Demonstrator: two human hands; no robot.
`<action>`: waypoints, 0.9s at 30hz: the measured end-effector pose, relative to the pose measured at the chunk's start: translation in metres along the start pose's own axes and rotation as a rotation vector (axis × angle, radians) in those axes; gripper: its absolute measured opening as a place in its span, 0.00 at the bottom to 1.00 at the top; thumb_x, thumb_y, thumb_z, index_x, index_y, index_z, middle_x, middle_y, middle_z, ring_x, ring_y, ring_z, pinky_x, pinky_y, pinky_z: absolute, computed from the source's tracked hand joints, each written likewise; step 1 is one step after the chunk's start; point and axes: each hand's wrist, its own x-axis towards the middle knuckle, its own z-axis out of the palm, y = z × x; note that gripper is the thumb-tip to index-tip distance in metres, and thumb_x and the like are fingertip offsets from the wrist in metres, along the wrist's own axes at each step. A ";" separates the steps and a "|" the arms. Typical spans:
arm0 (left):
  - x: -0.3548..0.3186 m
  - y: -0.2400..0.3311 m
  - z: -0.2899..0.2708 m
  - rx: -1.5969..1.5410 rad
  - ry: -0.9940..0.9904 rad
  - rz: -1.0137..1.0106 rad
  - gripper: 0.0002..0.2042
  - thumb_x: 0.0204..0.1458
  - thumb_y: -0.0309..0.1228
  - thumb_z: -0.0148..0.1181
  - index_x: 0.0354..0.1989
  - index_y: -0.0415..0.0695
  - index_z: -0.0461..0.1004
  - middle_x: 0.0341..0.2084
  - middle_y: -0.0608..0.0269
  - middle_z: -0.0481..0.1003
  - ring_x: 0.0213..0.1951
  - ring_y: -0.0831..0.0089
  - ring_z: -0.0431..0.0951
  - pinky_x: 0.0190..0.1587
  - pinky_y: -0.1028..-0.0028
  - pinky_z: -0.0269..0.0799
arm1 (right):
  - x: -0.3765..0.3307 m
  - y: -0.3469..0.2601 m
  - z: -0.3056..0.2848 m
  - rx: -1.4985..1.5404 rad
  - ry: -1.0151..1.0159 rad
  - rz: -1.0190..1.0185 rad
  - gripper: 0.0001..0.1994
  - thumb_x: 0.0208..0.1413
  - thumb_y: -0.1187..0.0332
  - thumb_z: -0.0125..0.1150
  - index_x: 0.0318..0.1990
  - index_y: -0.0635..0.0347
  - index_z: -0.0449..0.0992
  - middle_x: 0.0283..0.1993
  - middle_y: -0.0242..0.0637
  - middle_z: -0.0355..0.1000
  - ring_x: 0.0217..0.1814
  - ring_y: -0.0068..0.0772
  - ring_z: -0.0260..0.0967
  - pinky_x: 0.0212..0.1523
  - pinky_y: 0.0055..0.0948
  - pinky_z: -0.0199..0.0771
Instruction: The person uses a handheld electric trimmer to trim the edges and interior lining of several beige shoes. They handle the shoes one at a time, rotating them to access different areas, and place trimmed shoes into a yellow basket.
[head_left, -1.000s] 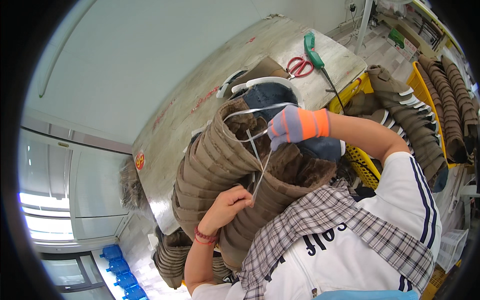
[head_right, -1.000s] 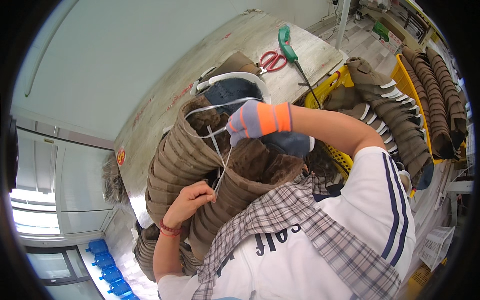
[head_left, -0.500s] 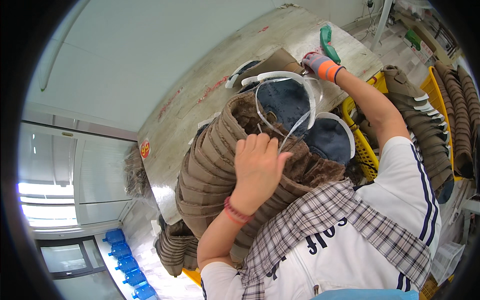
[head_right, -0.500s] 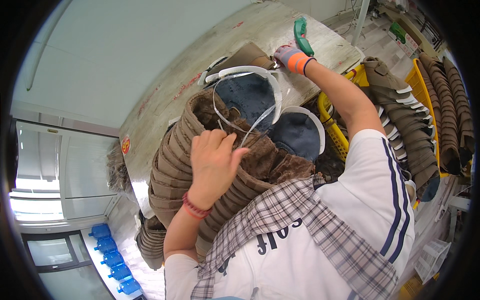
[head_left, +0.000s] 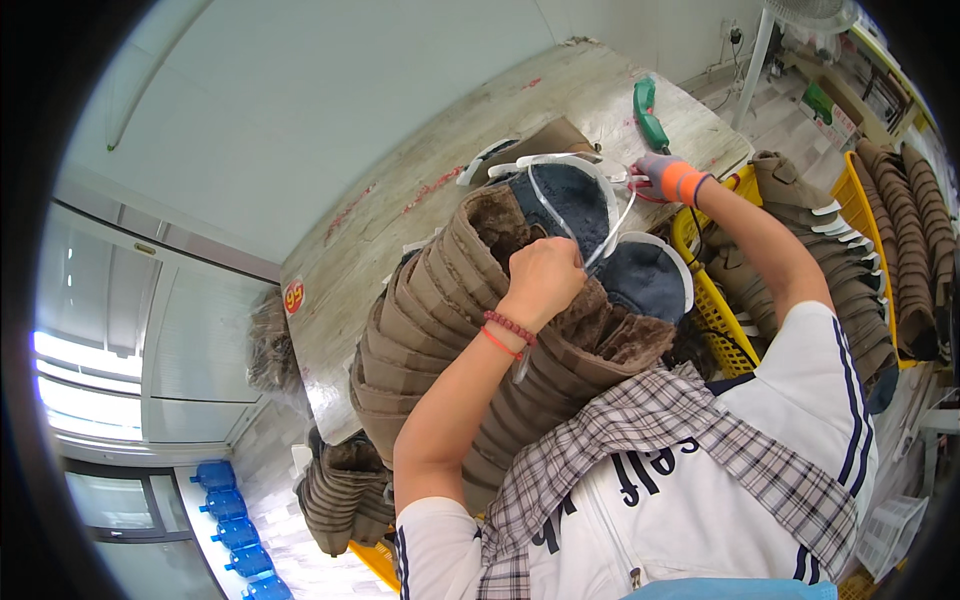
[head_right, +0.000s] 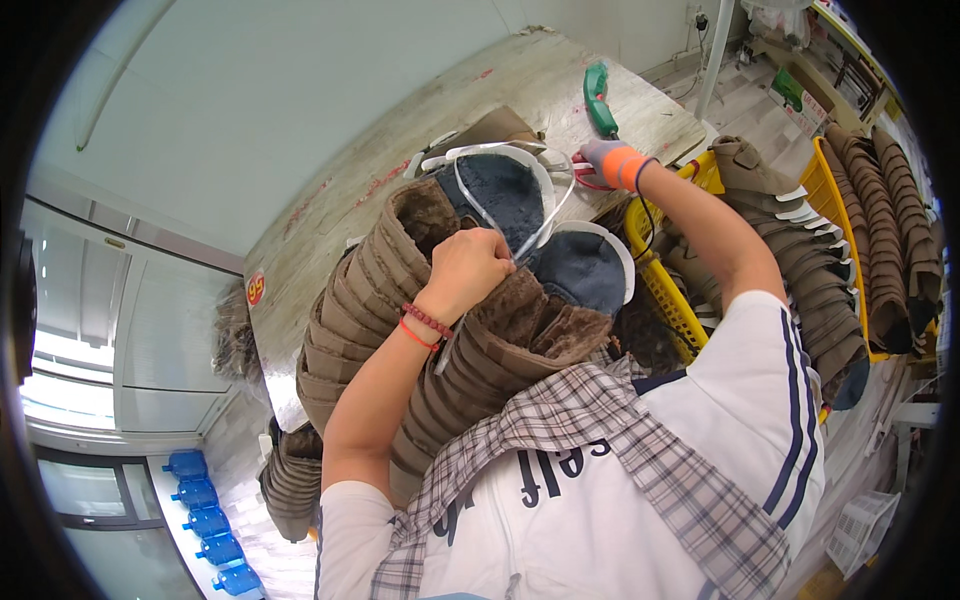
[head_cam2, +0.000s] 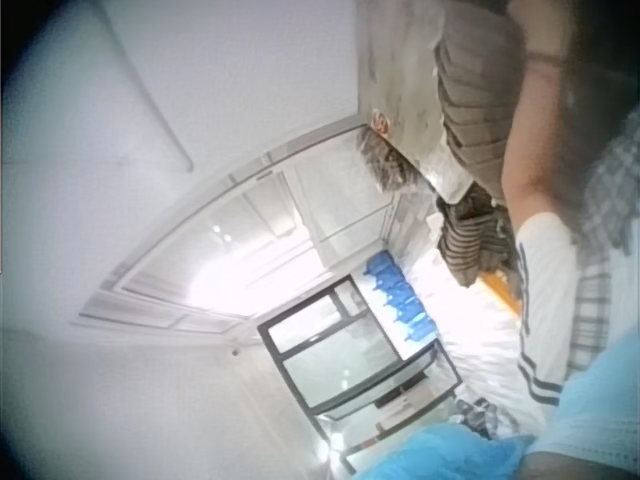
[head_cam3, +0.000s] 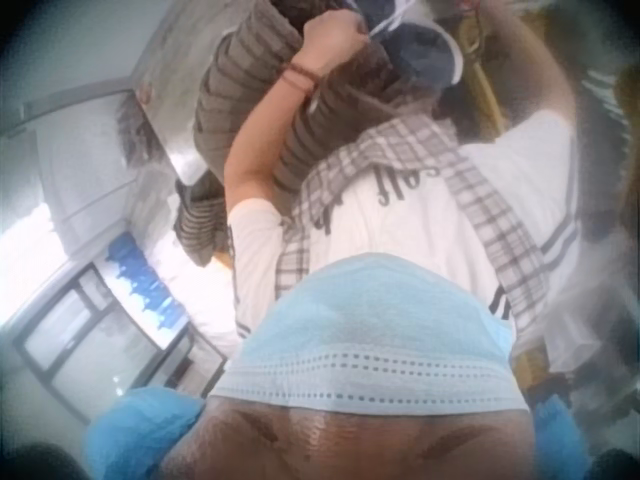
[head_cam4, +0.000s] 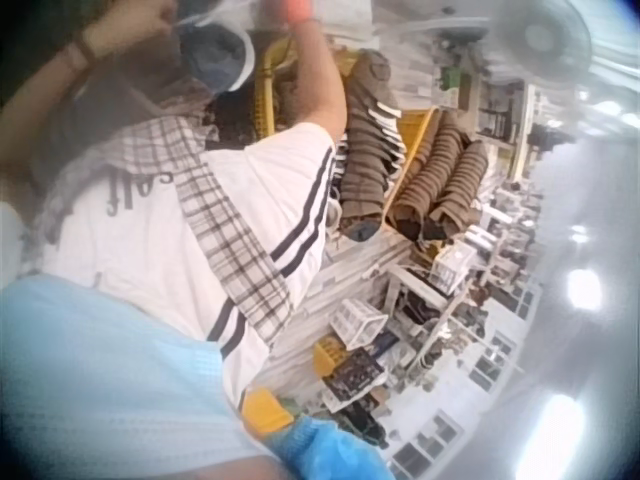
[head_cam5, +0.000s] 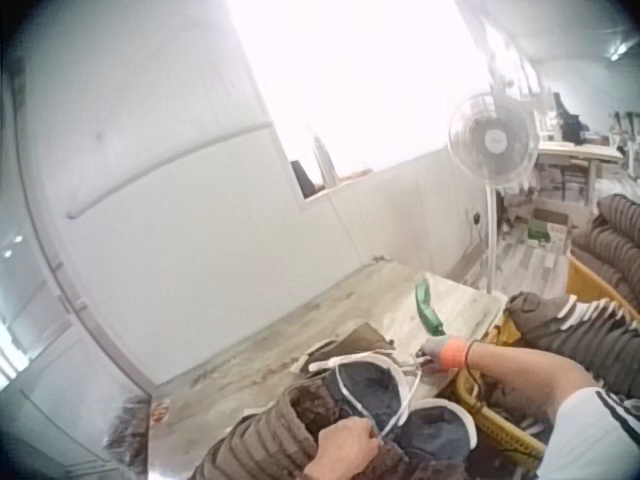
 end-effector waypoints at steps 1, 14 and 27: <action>0.001 -0.001 0.004 0.040 0.045 0.003 0.12 0.37 0.37 0.66 0.26 0.42 0.76 0.27 0.56 0.76 0.35 0.58 0.76 0.36 0.64 0.70 | -0.013 -0.002 -0.005 -0.023 0.070 0.007 0.15 0.47 0.62 0.62 0.39 0.60 0.74 0.39 0.45 0.74 0.42 0.44 0.72 0.42 0.34 0.71; 0.052 -0.024 -0.021 -0.911 -0.152 -0.069 0.06 0.44 0.27 0.58 0.19 0.39 0.74 0.13 0.63 0.73 0.17 0.77 0.71 0.21 0.75 0.64 | -0.154 -0.075 -0.094 0.965 -0.027 0.440 0.13 0.55 0.62 0.55 0.42 0.62 0.69 0.29 0.32 0.69 0.24 0.20 0.67 0.23 0.19 0.65; 0.066 0.017 -0.145 -1.194 0.109 0.081 0.13 0.56 0.34 0.50 0.32 0.35 0.75 0.14 0.68 0.69 0.11 0.85 0.64 0.12 0.85 0.54 | -0.151 -0.179 -0.080 0.759 -0.263 -0.020 0.31 0.40 0.46 0.68 0.40 0.65 0.68 0.27 0.37 0.67 0.30 0.24 0.63 0.33 0.26 0.65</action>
